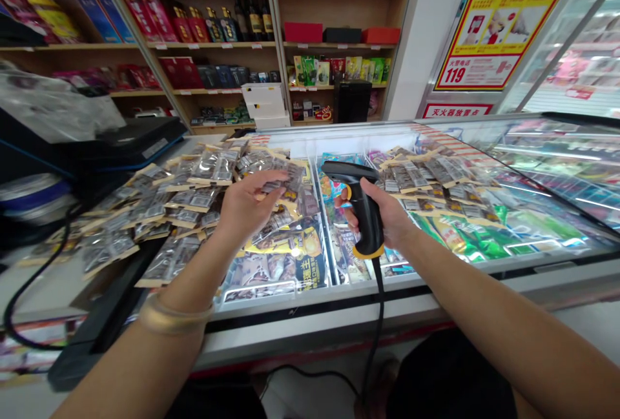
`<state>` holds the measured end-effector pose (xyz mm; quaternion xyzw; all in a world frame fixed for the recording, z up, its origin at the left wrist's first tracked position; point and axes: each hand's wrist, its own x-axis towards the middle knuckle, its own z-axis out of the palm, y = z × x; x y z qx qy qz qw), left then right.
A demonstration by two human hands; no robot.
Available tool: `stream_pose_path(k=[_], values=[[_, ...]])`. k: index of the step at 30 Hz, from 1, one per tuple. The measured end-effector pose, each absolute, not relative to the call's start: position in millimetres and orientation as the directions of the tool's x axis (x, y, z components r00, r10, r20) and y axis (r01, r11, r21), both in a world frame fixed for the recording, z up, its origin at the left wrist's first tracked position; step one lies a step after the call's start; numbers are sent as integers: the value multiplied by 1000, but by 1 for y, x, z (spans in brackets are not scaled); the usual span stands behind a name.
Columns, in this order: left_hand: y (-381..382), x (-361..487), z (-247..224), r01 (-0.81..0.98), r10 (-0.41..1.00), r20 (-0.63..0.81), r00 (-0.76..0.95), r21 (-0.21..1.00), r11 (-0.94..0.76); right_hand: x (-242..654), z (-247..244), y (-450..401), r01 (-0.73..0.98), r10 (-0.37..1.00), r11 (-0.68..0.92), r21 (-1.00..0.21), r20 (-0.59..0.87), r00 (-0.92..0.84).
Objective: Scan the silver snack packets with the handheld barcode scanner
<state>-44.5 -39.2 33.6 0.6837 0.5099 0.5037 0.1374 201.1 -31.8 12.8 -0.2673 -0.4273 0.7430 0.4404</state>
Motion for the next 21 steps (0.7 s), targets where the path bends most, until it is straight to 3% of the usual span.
stream_pose_path(k=[6, 13, 21], values=[[-36, -39, 21, 665, 859, 511, 42, 627, -406, 202, 17, -34, -427, 877, -228, -875, 6, -481], [-40, -32, 17, 865, 874, 472, 113, 387, -321, 204, 15, -35, -371, 840, -239, -897, 1, -543], [-39, -33, 18, 912, 883, 436, 174, 266, -311, 203, 13, -34, -342, 839, -248, -906, -24, -544]])
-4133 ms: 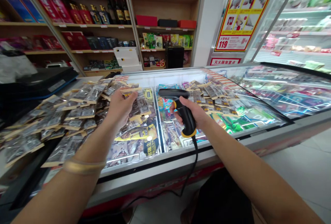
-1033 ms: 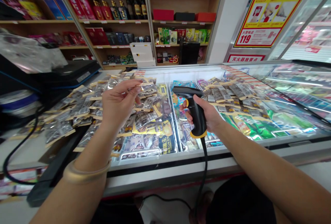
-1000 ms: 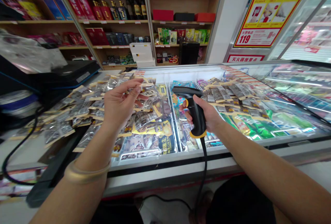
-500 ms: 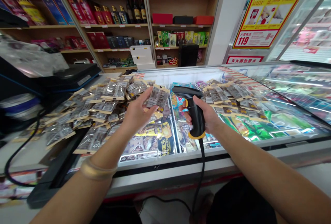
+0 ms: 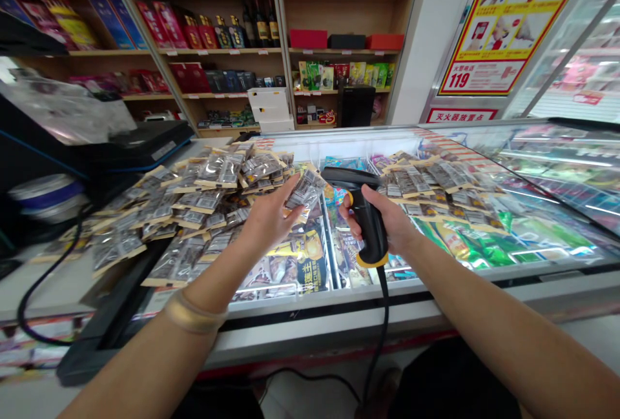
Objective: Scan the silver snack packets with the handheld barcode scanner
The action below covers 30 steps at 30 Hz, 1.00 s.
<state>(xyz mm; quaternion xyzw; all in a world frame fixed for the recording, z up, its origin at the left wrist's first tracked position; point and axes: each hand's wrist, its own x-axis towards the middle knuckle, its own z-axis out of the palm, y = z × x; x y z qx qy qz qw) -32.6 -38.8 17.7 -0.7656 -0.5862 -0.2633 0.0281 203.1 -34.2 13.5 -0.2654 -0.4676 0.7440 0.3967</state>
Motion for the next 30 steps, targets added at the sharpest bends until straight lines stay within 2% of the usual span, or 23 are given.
stream_pose_path(k=[6, 8, 10, 13, 16, 22, 25, 27, 29, 30], values=[[-39, -33, 17, 903, 878, 440, 186, 275, -329, 201, 13, -34, -389, 849, -275, -879, -32, -527], [-38, -34, 15, 889, 883, 439, 165, 320, -326, 201, 12, -33, -408, 853, -268, -873, -19, -522], [-36, -33, 12, 849, 891, 440, 114, 422, -318, 200, 13, -32, -417, 855, -267, -869, -14, -518], [-32, -23, 16, 696, 915, 399, 53, 643, -320, 200, 17, -31, -438, 873, -249, -864, -4, -489], [-29, 0, 32, 524, 931, 364, 31, 787, -325, 207, 24, -29, -490, 910, -210, -846, 14, -415], [-12, 80, 66, 218, 966, 249, 68, 941, -258, 267, 40, -21, -590, 980, -42, -806, 83, -183], [6, 125, 71, 109, 980, 186, 73, 975, -193, 310, 46, -15, -586, 999, 22, -810, 44, -25], [20, 152, 71, 135, 981, 173, 85, 974, -183, 333, 47, -11, -597, 997, 52, -800, 8, 76], [32, 172, 67, 334, 967, 226, 115, 908, -252, 348, 44, -7, -620, 990, 55, -782, -37, 135], [37, 179, 64, 477, 949, 265, 169, 821, -314, 353, 41, -5, -631, 987, 46, -774, -64, 150]])
